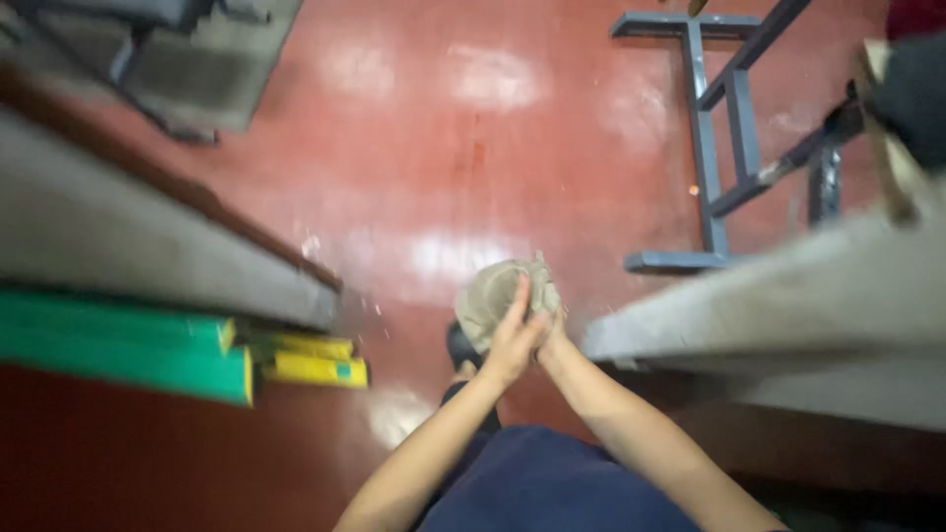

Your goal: Cleaning a leather gym weightlifting belt with a cloth.

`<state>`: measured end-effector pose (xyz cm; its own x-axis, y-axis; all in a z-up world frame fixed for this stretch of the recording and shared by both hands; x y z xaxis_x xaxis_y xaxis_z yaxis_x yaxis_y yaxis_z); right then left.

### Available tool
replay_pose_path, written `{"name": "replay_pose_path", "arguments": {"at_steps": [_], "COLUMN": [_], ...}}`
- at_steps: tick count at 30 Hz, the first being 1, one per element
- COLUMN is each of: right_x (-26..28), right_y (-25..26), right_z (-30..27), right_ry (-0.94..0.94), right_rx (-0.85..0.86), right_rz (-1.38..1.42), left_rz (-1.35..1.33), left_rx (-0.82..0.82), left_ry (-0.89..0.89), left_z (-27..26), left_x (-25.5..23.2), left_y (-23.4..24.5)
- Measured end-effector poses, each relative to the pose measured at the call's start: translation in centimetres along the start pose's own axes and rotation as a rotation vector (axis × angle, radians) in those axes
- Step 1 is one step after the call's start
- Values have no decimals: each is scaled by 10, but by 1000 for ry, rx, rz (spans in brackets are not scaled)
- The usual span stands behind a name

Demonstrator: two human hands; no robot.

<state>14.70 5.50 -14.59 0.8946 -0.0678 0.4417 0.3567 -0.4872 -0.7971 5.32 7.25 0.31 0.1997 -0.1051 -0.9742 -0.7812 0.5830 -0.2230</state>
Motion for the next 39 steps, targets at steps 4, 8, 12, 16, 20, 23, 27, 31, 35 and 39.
{"name": "replay_pose_path", "arguments": {"at_steps": [4, 8, 12, 16, 20, 23, 27, 31, 35, 39], "right_x": [52, 80, 125, 197, 262, 288, 337, 403, 455, 518], "right_y": [-32, -72, -65, -46, -46, -40, -75, -60, -52, -34], "right_z": [91, 167, 241, 351, 474, 543, 589, 621, 632, 616], "right_ry": [933, 291, 402, 317, 317, 382, 409, 642, 849, 1026], "right_rx": [-458, 65, 32, -274, -381, -383, -443, -460, -344, -303], "right_rz": [-632, 501, 491, -170, -181, -160, 161, 343, 480, 386], "left_rz": [171, 265, 293, 239, 85, 59, 59, 172, 320, 414], "left_rx": [217, 387, 492, 484, 432, 428, 487, 682, 912, 1048], "left_ry": [93, 132, 117, 140, 152, 154, 268, 336, 252, 166], "left_z": [142, 239, 332, 451, 577, 644, 725, 794, 837, 883], "left_x": [18, 11, 15, 43, 37, 37, 39, 48, 70, 91], "left_y": [4, -10, -15, -16, -15, -11, -27, -69, -116, -160]}}
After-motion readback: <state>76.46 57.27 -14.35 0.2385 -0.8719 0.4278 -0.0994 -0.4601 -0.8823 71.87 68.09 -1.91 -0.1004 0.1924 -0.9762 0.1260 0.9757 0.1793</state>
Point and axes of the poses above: each hand's wrist, its own z-axis towards the middle knuckle, its own y-axis out of the back of the hand, x = y × z, the point moved 9 cm from there along z, towards the middle knuckle, and after that the axes turned 2 degrees about z, right-handed, at the moved point
